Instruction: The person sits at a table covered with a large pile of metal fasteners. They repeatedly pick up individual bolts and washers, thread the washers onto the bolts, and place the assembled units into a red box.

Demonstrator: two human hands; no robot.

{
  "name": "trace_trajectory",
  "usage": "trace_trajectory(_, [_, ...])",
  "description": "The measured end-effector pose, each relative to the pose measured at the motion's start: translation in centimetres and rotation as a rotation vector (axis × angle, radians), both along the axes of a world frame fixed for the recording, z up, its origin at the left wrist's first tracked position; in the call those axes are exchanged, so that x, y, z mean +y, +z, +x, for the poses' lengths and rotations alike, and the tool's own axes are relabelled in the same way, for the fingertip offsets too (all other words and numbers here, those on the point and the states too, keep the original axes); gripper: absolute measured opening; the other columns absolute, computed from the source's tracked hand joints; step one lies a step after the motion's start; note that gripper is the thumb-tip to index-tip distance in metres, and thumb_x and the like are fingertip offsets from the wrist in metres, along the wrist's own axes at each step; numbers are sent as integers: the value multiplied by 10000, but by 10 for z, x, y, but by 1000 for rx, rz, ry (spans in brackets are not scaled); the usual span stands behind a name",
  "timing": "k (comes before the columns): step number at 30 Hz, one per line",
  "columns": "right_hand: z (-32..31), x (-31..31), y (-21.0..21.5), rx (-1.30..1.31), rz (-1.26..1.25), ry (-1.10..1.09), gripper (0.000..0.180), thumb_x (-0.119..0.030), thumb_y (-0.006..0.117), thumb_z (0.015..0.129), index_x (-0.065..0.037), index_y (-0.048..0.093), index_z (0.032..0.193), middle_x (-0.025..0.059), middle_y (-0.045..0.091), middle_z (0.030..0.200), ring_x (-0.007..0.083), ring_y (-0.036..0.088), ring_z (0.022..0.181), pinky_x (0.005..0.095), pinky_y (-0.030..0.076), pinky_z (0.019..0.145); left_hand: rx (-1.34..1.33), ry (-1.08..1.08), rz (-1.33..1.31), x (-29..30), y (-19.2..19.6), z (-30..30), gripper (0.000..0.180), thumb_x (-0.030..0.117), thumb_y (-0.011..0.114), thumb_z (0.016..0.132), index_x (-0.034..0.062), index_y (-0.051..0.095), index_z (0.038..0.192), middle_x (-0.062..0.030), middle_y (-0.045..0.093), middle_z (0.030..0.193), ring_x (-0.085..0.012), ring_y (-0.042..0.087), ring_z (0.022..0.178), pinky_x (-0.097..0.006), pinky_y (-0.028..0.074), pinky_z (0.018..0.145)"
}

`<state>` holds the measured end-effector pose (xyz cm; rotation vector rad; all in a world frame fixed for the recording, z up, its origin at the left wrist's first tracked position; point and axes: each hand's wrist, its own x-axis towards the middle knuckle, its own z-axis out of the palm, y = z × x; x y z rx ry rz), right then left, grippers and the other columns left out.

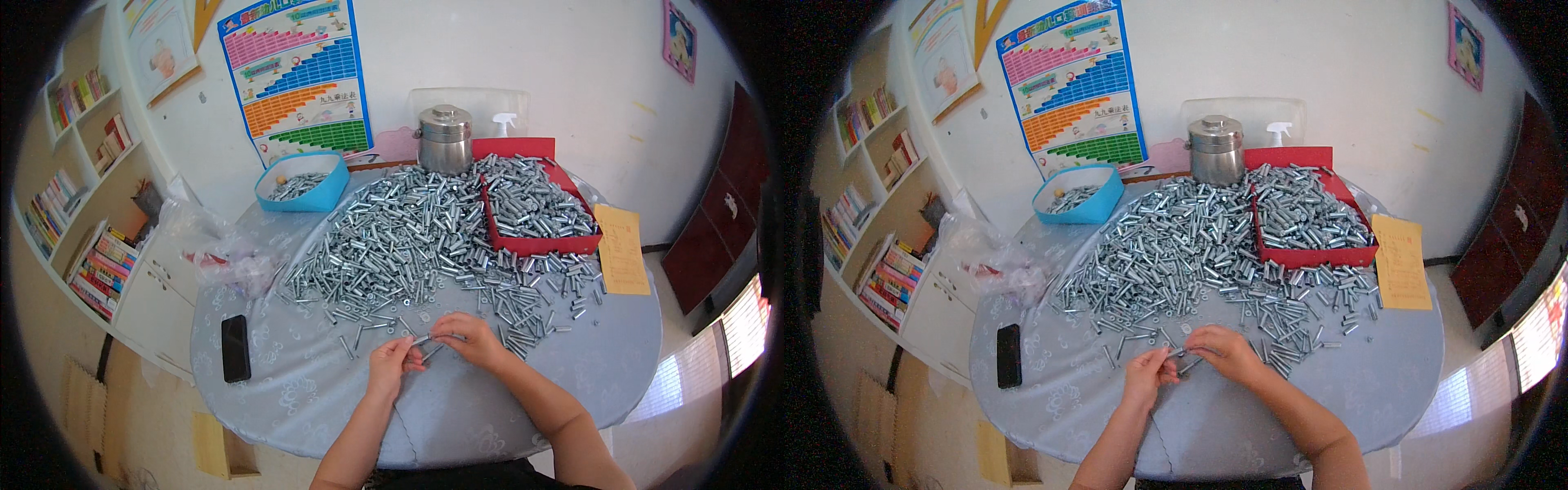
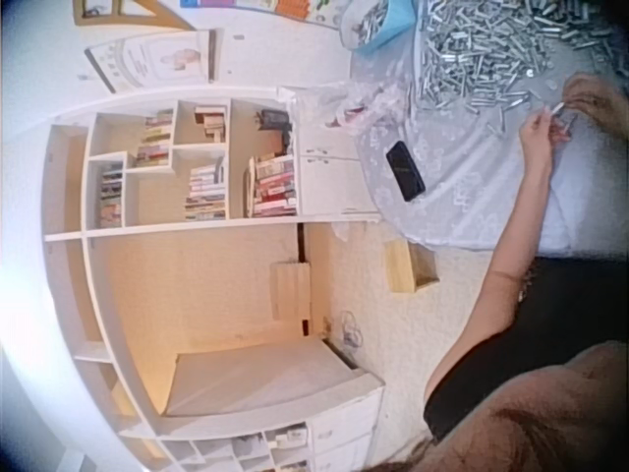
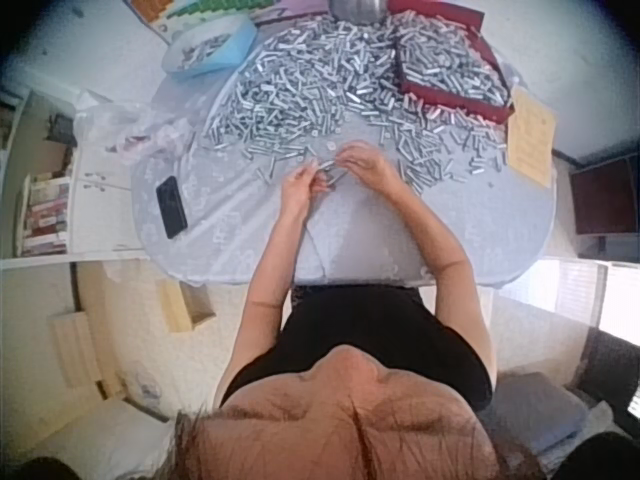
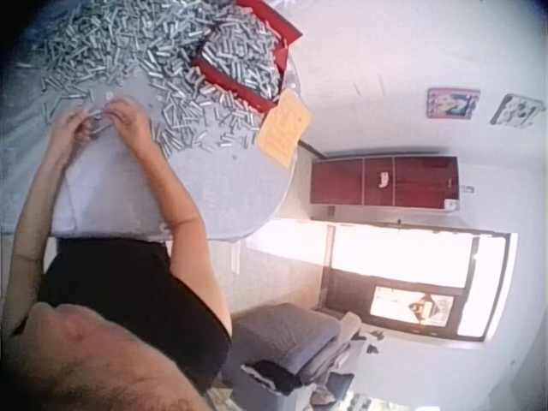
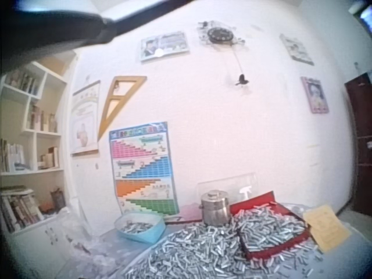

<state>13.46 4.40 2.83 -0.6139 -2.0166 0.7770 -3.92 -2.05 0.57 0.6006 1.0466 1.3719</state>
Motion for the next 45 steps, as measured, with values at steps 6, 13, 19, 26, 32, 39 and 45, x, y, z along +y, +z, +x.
trace_trajectory(6, [8,-1,-3,-308,-402,-116,192,-206,547,840,-34,613,892,84,602,710,204,581,669,295,447,607,24,-28,46,-2,6,6,198,144,541,855,-44,592,891,-91,590,686,-148,570,568,-285,528,497])
trace_trajectory(13, [4,-2,-3,0,-574,41,325,-312,459,893,-31,621,907,64,623,741,132,563,656,275,456,603,-4,80,36,2,0,2,195,146,537,859,-38,593,893,-93,592,690,-147,567,550,-277,526,490])
trace_trajectory(19, [-1,-7,5,16,-505,24,350,-290,434,911,10,613,918,80,614,777,128,562,659,259,465,614,2,110,41,3,-1,1,195,155,542,857,-29,595,891,-91,592,681,-142,570,547,-271,526,490])
trace_trajectory(26, [2,-2,-10,-36,-624,-17,349,-314,438,907,-22,625,942,65,622,737,113,564,666,257,467,633,45,78,84,2,-1,4,196,137,537,859,-43,593,912,-97,596,701,-149,578,570,-277,534,521])
trace_trajectory(32, [1,-1,-4,9,-737,-24,261,-241,513,879,-22,604,989,50,617,858,90,556,728,234,464,654,158,33,110,2,9,11,186,104,528,858,-49,587,945,-112,604,748,-164,595,630,-285,541,570])
trace_trajectory(39, [13,14,3,253,-724,-56,173,-105,608,808,-29,604,963,4,599,826,68,538,734,212,446,651,152,30,239,0,11,13,271,136,504,871,-30,514,1085,-131,609,834,-177,597,708,-304,537,607])
trace_trajectory(45, [83,116,20,420,-170,-680,182,-47,656,714,-34,628,893,-21,520,636,54,440,562,205,371,508,135,108,150,3,11,7,264,153,504,874,-18,525,1074,-130,606,847,-174,592,730,-301,536,597])
